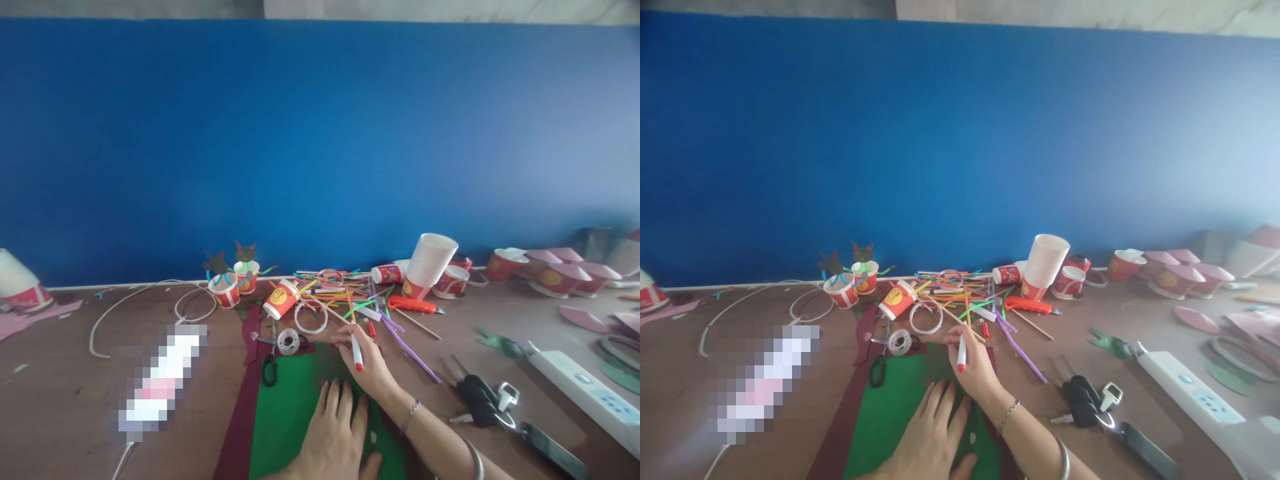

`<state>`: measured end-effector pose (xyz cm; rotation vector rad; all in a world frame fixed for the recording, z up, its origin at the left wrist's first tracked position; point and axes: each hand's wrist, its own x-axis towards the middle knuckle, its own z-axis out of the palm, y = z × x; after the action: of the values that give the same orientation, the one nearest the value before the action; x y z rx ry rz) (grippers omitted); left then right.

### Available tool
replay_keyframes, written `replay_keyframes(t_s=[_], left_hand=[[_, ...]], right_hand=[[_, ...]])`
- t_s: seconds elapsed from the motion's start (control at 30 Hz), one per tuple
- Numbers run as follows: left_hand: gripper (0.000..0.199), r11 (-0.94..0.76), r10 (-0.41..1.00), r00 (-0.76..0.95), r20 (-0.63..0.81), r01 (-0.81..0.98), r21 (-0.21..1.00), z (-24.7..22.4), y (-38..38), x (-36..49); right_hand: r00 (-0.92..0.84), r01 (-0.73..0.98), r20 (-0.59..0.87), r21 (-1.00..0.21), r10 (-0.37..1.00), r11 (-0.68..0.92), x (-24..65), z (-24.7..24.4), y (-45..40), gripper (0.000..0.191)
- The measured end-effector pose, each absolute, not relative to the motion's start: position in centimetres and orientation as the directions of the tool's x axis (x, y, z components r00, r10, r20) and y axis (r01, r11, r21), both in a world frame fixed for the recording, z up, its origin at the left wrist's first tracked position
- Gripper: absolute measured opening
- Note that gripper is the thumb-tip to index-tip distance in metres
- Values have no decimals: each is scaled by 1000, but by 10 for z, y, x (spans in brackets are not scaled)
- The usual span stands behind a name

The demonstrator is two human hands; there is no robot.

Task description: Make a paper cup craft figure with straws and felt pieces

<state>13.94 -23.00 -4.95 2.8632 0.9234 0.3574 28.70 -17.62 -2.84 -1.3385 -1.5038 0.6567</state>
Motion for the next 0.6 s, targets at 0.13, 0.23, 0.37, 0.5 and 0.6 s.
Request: replay_keyframes(t_s=[0.13,0.23,0.37,0.5,0.6], left_hand=[[70,-818,575,793,203,545,186,-54,-226,140],[69,-816,575,792,206,540,206,-54,-224,140],[67,-820,568,794,219,520,241,-51,-223,141],[58,-797,585,779,227,499,341,-43,-221,140],[30,-719,651,707,276,457,524,-32,-216,137]], right_hand=[[60,471,357,-834,932,289,286,-31,-175,23],[56,471,337,-839,940,273,284,-31,-175,28],[129,388,254,-902,959,187,284,-29,-174,34],[123,312,208,-936,970,161,286,-25,-175,31],[142,283,223,-943,964,176,287,-22,-175,22]])
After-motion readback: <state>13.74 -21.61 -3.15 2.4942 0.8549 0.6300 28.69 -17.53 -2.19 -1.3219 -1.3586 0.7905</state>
